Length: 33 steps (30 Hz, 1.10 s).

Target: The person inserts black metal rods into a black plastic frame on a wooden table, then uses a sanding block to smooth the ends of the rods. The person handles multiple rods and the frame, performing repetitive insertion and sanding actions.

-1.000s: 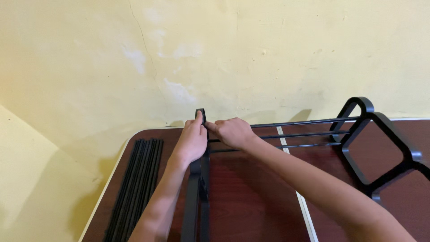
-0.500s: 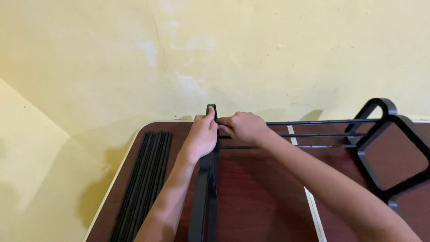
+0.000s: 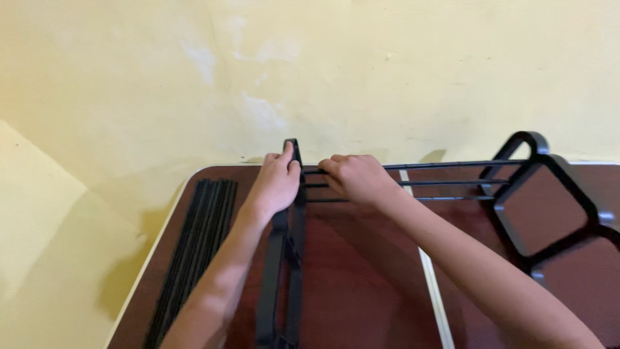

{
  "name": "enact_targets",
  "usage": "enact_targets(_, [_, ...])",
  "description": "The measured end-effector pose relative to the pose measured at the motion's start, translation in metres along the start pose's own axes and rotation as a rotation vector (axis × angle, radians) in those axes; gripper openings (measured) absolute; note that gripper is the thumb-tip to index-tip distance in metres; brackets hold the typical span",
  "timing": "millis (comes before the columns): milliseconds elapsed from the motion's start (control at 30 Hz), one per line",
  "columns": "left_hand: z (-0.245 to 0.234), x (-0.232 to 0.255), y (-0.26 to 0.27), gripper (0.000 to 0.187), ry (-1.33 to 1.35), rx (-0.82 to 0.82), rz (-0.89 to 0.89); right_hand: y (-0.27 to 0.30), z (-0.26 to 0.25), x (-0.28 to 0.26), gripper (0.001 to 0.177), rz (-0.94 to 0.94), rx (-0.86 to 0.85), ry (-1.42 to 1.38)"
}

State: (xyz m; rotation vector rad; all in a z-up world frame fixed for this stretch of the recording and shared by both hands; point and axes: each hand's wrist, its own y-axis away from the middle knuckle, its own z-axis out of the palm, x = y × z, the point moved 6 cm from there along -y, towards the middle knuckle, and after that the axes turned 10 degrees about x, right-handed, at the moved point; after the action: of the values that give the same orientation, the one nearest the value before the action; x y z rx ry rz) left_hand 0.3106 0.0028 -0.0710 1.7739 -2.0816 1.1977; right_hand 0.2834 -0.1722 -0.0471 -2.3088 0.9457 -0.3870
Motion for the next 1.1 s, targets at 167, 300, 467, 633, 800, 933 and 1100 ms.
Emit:
enact_targets(167, [-0.029, 0.053, 0.011, 0.041, -0.348, 0.043, 0.199, 0.034, -0.025, 0.035, 0.02, 0.094, 0.057, 0.084])
enact_targets(300, [-0.026, 0.102, 0.017, 0.034, -0.439, -0.065, 0.337, 0.074, -0.056, 0.061, 0.026, 0.22, 0.119, 0.166])
enact_targets(467, [0.01, 0.168, 0.034, 0.031, -0.442, -0.306, 0.488, 0.132, -0.105, 0.062, 0.031, 0.311, 0.342, 0.071])
enact_targets(633, [0.054, 0.24, 0.054, 0.032, -0.314, -0.329, 0.672, 0.198, -0.123, 0.079, 0.032, 0.7, 0.44, -0.098])
enact_targets(800, [0.119, 0.29, 0.061, 0.028, -0.278, -0.358, 0.757, 0.238, -0.136, 0.089, 0.035, 0.691, 0.606, -0.093])
enact_targets(933, [0.175, 0.301, 0.054, 0.026, -0.283, -0.224, 0.79, 0.246, -0.146, 0.091, 0.036, 0.678, 0.621, -0.059])
enact_targets(1100, [0.229, 0.301, 0.029, 0.023, -0.191, -0.036, 0.752, 0.235, -0.171, 0.107, 0.028, 0.671, 0.633, 0.244])
